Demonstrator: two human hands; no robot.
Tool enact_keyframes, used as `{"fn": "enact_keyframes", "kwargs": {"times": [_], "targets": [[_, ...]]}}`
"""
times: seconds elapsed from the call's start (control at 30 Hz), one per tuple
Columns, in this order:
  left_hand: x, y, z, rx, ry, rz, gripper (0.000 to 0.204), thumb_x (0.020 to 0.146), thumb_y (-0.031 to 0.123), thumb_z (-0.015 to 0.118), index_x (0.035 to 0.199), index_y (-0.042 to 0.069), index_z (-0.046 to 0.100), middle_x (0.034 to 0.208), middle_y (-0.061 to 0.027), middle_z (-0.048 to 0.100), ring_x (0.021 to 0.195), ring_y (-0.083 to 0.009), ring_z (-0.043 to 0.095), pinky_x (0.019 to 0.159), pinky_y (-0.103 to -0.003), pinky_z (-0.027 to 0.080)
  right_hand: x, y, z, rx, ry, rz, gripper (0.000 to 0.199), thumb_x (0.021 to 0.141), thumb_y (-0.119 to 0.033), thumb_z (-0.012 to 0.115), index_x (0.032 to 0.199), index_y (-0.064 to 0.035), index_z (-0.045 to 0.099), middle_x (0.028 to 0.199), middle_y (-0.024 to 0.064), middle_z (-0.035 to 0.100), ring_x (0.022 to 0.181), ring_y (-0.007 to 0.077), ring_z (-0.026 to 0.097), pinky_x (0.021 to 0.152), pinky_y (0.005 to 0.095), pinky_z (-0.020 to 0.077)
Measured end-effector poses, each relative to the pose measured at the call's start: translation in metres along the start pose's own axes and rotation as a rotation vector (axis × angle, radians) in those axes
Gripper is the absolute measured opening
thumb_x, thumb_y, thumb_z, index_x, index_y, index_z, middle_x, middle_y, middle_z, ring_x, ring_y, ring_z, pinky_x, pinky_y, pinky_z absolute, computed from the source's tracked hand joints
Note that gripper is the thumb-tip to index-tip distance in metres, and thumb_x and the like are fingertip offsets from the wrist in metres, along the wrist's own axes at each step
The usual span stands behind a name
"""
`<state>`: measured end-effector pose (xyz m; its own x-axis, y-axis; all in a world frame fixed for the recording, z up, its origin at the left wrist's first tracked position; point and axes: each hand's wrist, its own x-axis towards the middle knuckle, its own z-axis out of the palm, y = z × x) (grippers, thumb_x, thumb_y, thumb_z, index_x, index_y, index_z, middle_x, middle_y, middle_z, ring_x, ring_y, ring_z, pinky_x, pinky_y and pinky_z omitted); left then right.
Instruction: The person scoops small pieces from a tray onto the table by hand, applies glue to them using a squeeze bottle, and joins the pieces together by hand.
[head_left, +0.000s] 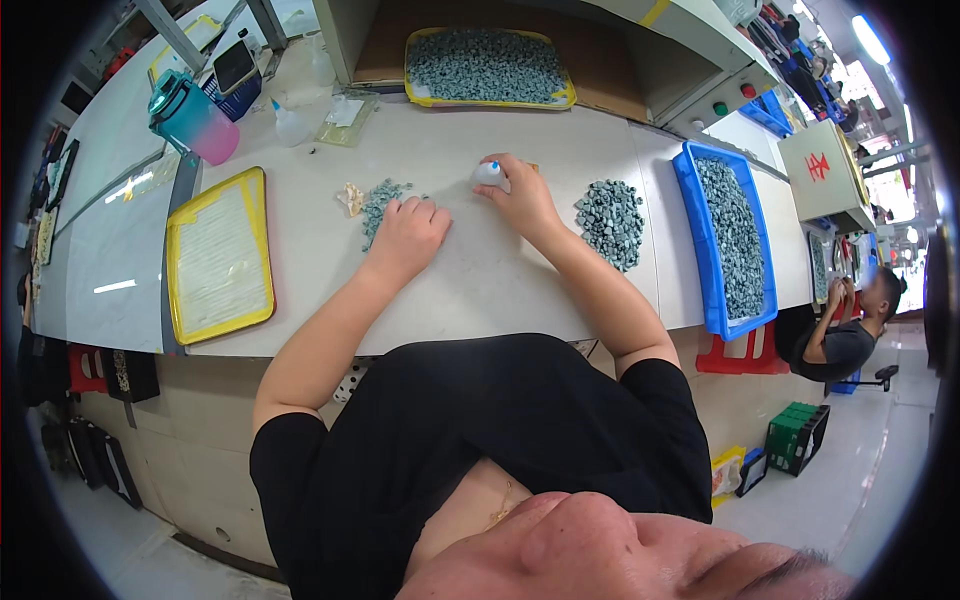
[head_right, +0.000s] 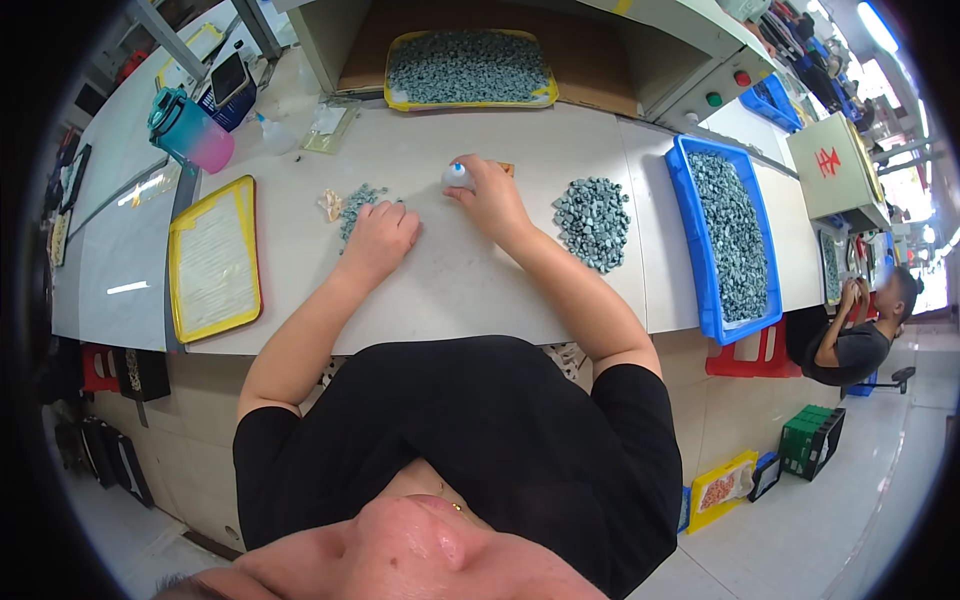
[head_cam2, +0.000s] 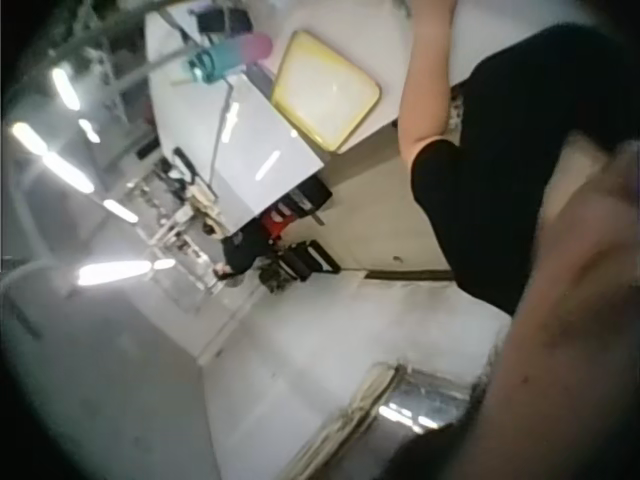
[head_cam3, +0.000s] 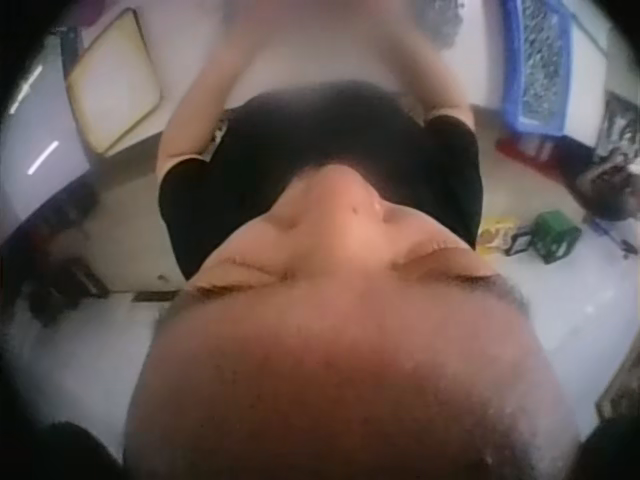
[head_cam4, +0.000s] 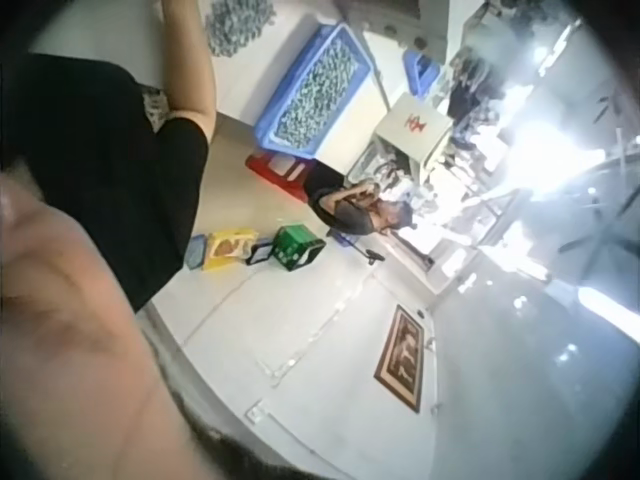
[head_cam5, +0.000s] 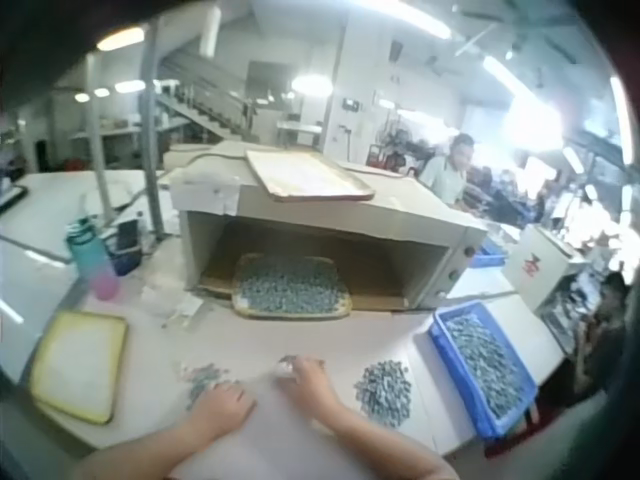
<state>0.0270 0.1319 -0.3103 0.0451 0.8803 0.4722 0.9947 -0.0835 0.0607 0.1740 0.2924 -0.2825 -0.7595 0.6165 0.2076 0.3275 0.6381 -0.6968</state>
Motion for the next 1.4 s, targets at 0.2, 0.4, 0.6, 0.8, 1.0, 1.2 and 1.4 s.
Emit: {"fn": "enact_keyframes", "kwargs": {"times": [0.2, 0.4, 0.6, 0.8, 1.0, 1.2, 1.4], "targets": [[0.017, -0.004, -0.013, -0.161, 0.048, -0.028, 0.018, 0.085, 0.017, 0.065, 0.077, 0.007, 0.053, 0.074, -0.0073, 0.051, 0.071, -0.0265, 0.054, 0.066, -0.038, 0.041, -0.021, -0.015, -0.013, 0.019, -0.068, 0.112, 0.039, 0.078, -0.018, 0.077, 0.108, -0.0005, 0.06, 0.097, 0.0193, 0.065, 0.083, 0.035, 0.063, 0.073, 0.0383, 0.0498], [0.015, -0.005, -0.012, -0.301, 0.069, -0.012, 0.015, 0.082, 0.01, 0.066, 0.078, 0.003, 0.054, 0.075, -0.0107, 0.052, 0.072, -0.0297, 0.057, 0.067, -0.04, 0.047, -0.043, -0.007, -0.016, 0.093, -0.037, 0.056, 0.041, 0.078, -0.018, 0.077, 0.11, 0.0006, 0.06, 0.094, 0.018, 0.065, 0.076, 0.0284, 0.063, 0.07, 0.0353, 0.0501], [0.016, -0.001, -0.01, -0.368, 0.25, -0.124, 0.012, 0.085, 0.009, 0.065, 0.084, 0.002, 0.056, 0.077, -0.0123, 0.053, 0.074, -0.0314, 0.056, 0.062, -0.041, 0.045, -0.049, 0.0, -0.013, 0.228, -0.019, 0.086, 0.039, 0.079, -0.017, 0.077, 0.109, 0.0004, 0.06, 0.095, 0.0153, 0.065, 0.076, 0.0243, 0.061, 0.072, 0.0328, 0.0502], [0.027, -0.008, -0.034, -0.66, 0.211, -0.598, 0.02, 0.097, 0.018, 0.056, 0.087, 0.001, 0.055, 0.07, -0.0048, 0.049, 0.067, -0.0175, 0.051, 0.057, -0.03, 0.042, -0.05, 0.002, -0.018, 0.283, -0.05, 0.153, 0.033, 0.082, -0.012, 0.075, 0.109, 0.0006, 0.06, 0.099, 0.0119, 0.066, 0.09, 0.0176, 0.063, 0.081, 0.0299, 0.0506], [0.038, -0.018, -0.035, -2.03, 0.196, -1.088, 0.021, 0.099, 0.018, 0.054, 0.101, -0.003, 0.053, 0.081, -0.0013, 0.048, 0.065, -0.0112, 0.043, 0.056, -0.024, 0.04, -0.051, 0.003, -0.018, 0.294, -0.049, 0.158, 0.033, 0.082, -0.014, 0.075, 0.108, 0.0001, 0.06, 0.099, 0.0117, 0.066, 0.088, 0.0179, 0.063, 0.08, 0.03, 0.0504], [0.057, -0.003, -0.026, -2.392, 0.27, -1.307, 0.02, 0.099, 0.016, 0.051, 0.107, -0.002, 0.046, 0.088, -0.0045, 0.045, 0.067, -0.0091, 0.043, 0.053, -0.023, 0.04, -0.053, 0.006, -0.021, 0.306, 0.05, 0.154, 0.04, 0.086, -0.022, 0.072, 0.113, 0.0005, 0.053, 0.094, 0.0169, 0.064, 0.082, 0.0268, 0.063, 0.075, 0.0352, 0.0504], [0.023, -0.02, -0.007, -3.024, 0.096, -0.939, 0.02, 0.101, 0.02, 0.048, 0.102, 0.0, 0.048, 0.075, -0.0007, 0.042, 0.059, -0.0074, 0.04, 0.044, -0.018, 0.033, -0.059, -0.001, -0.006, 0.395, -0.06, 0.113, 0.039, 0.09, -0.024, 0.067, 0.112, -0.0008, 0.045, 0.097, 0.0199, 0.065, 0.089, 0.0302, 0.065, 0.076, 0.0377, 0.0501]]}}
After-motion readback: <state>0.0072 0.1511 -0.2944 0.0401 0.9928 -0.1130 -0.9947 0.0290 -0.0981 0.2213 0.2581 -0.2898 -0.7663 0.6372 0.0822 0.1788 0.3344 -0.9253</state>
